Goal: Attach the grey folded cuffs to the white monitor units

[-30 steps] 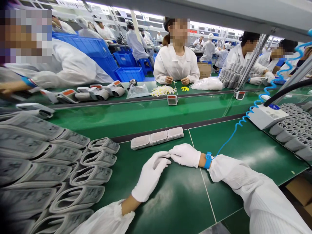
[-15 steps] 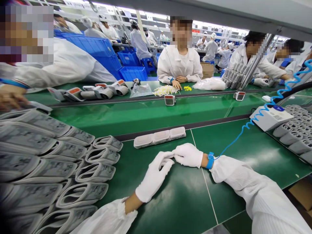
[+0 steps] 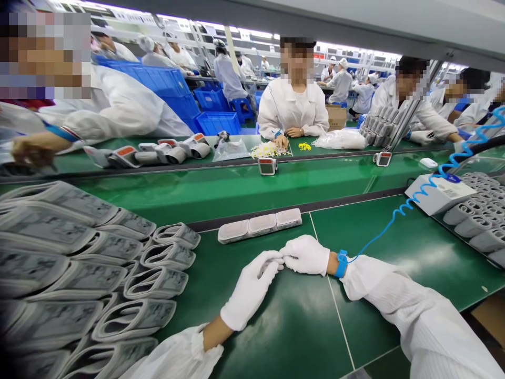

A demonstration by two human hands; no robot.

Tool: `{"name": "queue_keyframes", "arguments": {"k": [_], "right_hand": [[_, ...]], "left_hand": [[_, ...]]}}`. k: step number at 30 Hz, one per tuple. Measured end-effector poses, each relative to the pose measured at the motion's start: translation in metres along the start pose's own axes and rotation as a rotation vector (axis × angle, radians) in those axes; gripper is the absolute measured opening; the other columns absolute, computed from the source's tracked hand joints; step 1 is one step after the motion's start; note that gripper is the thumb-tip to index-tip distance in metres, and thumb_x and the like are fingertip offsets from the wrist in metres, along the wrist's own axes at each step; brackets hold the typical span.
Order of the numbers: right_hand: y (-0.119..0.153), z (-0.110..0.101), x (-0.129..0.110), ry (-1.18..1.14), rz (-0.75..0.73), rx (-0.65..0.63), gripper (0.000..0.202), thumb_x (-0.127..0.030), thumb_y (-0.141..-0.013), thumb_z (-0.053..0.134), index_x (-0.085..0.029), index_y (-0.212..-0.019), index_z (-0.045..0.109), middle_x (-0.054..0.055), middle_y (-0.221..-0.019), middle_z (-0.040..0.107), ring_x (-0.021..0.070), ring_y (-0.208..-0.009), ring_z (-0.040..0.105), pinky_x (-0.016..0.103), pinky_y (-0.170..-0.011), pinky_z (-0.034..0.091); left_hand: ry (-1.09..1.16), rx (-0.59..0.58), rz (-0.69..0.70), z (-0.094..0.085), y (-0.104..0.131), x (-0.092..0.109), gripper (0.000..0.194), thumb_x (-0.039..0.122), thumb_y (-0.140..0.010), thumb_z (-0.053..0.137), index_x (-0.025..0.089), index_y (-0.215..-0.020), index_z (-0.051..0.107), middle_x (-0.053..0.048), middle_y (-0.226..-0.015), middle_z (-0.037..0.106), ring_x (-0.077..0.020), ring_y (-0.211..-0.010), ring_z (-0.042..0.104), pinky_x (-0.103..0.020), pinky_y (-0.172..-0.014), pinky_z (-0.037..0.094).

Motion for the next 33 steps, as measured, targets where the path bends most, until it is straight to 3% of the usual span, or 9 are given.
{"name": "queue_keyframes", "arguments": {"k": [17,24,30,33], "right_hand": [[-0.0012,-0.0015,-0.0001,-0.042,0.013,-0.049,0.022,-0.025,-0.1,0.054,-0.019,-0.087,0.07,-0.001,-0.074,0.064,0.0121,-0.065,0.055,0.025,-0.063,0.034],[-0.0012,-0.0002,-0.0008,0.023,-0.063,0.049,0.033,-0.026,-0.104,0.047,-0.018,-0.132,0.064,0.003,-0.083,0.071,0.0153,-0.07,0.06,0.028,-0.067,0.039],[-0.0007,-0.0016,0.0007,0.017,-0.105,-0.035,0.024,-0.022,-0.101,0.047,-0.02,-0.114,0.067,0.005,-0.098,0.073,0.0171,-0.087,0.067,0.029,-0.078,0.045],[0.0007,-0.0017,0.003,0.011,-0.118,-0.038,0.027,-0.023,-0.101,0.046,-0.02,-0.12,0.065,0.007,-0.107,0.074,0.0178,-0.093,0.068,0.03,-0.083,0.047]], "left_hand": [[-0.007,0.026,0.041,0.0002,-0.0014,0.0003,0.021,0.033,-0.093,0.054,0.021,-0.102,0.069,-0.004,-0.091,0.072,-0.0205,-0.084,0.069,-0.033,-0.079,0.053],[0.012,0.007,0.039,0.0002,-0.0003,0.0021,0.019,0.034,-0.094,0.055,0.021,-0.098,0.068,-0.004,-0.092,0.073,-0.0199,-0.085,0.068,-0.033,-0.082,0.053],[-0.077,-0.009,0.066,-0.0001,0.0011,0.0044,0.02,0.032,-0.093,0.053,0.022,-0.09,0.07,-0.004,-0.086,0.072,-0.0205,-0.08,0.068,-0.031,-0.073,0.051],[-0.116,-0.005,0.088,0.0007,0.0016,0.0049,0.021,0.032,-0.093,0.053,0.022,-0.087,0.07,-0.004,-0.084,0.072,-0.0207,-0.079,0.068,-0.031,-0.071,0.051]]}}
Point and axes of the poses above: each hand's wrist, its own y-axis away from the middle knuckle, its own z-axis out of the palm, x = y × z, the point moved 1 cm from there along -y, towards the middle knuckle
